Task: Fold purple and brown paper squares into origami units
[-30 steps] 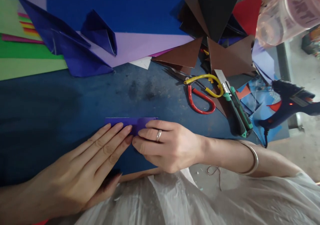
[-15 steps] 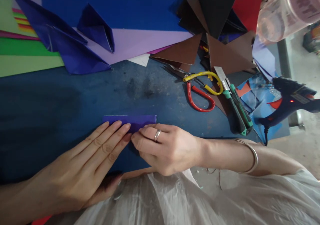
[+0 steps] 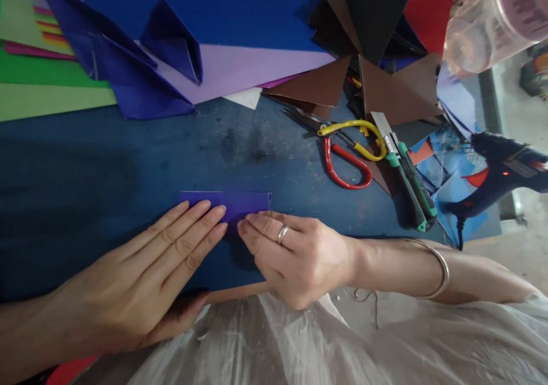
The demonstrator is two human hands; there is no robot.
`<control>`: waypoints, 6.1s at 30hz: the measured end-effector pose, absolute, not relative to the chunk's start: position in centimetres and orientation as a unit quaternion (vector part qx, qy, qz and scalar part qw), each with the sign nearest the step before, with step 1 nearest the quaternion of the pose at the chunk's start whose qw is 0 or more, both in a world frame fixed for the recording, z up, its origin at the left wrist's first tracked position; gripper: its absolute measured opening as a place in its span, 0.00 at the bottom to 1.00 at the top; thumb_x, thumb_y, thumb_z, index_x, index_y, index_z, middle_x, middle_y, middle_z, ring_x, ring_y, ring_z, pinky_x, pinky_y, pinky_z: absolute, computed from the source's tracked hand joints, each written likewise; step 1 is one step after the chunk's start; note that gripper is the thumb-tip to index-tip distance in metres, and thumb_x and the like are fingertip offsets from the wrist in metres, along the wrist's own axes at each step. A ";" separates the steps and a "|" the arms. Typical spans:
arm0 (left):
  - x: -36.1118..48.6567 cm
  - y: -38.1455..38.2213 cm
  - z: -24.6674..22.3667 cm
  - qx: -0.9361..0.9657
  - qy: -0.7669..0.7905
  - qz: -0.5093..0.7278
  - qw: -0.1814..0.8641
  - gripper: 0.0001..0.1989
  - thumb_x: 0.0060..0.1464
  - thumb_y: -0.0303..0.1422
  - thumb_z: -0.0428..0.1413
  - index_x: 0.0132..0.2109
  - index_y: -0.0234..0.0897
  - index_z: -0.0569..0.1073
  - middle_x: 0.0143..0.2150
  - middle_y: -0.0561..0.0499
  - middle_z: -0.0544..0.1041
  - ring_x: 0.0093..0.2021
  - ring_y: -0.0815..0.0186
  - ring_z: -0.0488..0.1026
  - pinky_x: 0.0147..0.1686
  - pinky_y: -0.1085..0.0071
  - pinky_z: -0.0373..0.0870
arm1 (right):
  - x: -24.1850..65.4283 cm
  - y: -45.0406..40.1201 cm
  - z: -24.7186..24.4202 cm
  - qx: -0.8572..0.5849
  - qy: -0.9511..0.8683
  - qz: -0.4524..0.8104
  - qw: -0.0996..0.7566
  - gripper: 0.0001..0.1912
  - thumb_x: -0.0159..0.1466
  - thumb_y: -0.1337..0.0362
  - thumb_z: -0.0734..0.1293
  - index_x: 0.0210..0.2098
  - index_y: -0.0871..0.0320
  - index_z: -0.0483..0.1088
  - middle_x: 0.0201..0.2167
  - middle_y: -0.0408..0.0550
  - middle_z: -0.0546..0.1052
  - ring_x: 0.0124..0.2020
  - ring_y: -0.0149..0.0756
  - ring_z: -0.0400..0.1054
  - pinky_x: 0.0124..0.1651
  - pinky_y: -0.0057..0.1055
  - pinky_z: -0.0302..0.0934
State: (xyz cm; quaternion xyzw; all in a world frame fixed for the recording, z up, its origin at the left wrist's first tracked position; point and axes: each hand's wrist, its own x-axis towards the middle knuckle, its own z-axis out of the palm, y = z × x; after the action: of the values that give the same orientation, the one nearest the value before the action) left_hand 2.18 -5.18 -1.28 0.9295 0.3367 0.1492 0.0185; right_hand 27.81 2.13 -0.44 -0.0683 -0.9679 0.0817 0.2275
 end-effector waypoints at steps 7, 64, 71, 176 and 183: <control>2.1 -5.1 -1.3 0.927 0.343 0.153 0.021 0.30 0.63 0.36 0.50 0.63 0.12 0.67 0.64 0.25 0.72 0.68 0.41 0.67 0.68 0.47 0.66 | 28.8 2.3 -0.7 -0.057 -0.965 0.076 0.243 0.14 0.64 0.76 0.61 0.40 0.74 0.78 0.43 0.67 0.83 0.53 0.50 0.79 0.55 0.39 0.77; 3.7 2.7 2.3 0.821 0.526 0.033 0.219 0.30 0.46 0.41 0.69 0.55 0.38 0.73 0.44 0.50 0.78 0.43 0.60 0.76 0.40 0.69 0.66 | 29.2 2.5 -1.8 -0.056 -0.959 -0.080 0.267 0.18 0.65 0.79 0.57 0.34 0.62 0.77 0.40 0.52 0.84 0.41 0.36 0.80 0.40 0.31 0.76; 2.3 2.9 2.7 0.775 0.519 0.087 0.349 0.14 0.46 0.45 0.64 0.31 0.39 0.75 0.27 0.56 0.74 0.29 0.65 0.69 0.30 0.70 0.61 | 27.6 2.9 0.2 -0.147 -0.907 -0.039 0.392 0.15 0.65 0.77 0.59 0.45 0.58 0.74 0.44 0.53 0.81 0.48 0.40 0.77 0.46 0.36 0.73; 1.4 2.6 0.8 0.555 0.463 0.460 0.516 0.19 0.45 0.43 0.71 0.40 0.36 0.80 0.37 0.49 0.81 0.34 0.67 0.74 0.36 0.72 0.70 | 24.1 5.6 -0.7 -0.382 -0.700 0.487 0.356 0.15 0.55 0.53 0.72 0.25 0.59 0.73 0.23 0.46 0.78 0.26 0.33 0.69 0.31 0.29 0.62; 1.3 2.5 0.7 0.595 0.498 0.391 0.495 0.17 0.43 0.44 0.70 0.36 0.36 0.80 0.32 0.50 0.80 0.32 0.65 0.74 0.36 0.69 0.71 | 24.1 5.8 -0.5 -0.396 -0.708 0.482 0.333 0.20 0.56 0.47 0.72 0.26 0.59 0.70 0.21 0.40 0.71 0.25 0.29 0.61 0.29 0.28 0.54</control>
State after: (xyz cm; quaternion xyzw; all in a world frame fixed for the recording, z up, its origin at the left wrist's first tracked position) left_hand 1.33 2.45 0.72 0.5948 0.4983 0.3906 0.4954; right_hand 24.13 5.84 -0.55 -0.3958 -0.7075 0.4817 0.3328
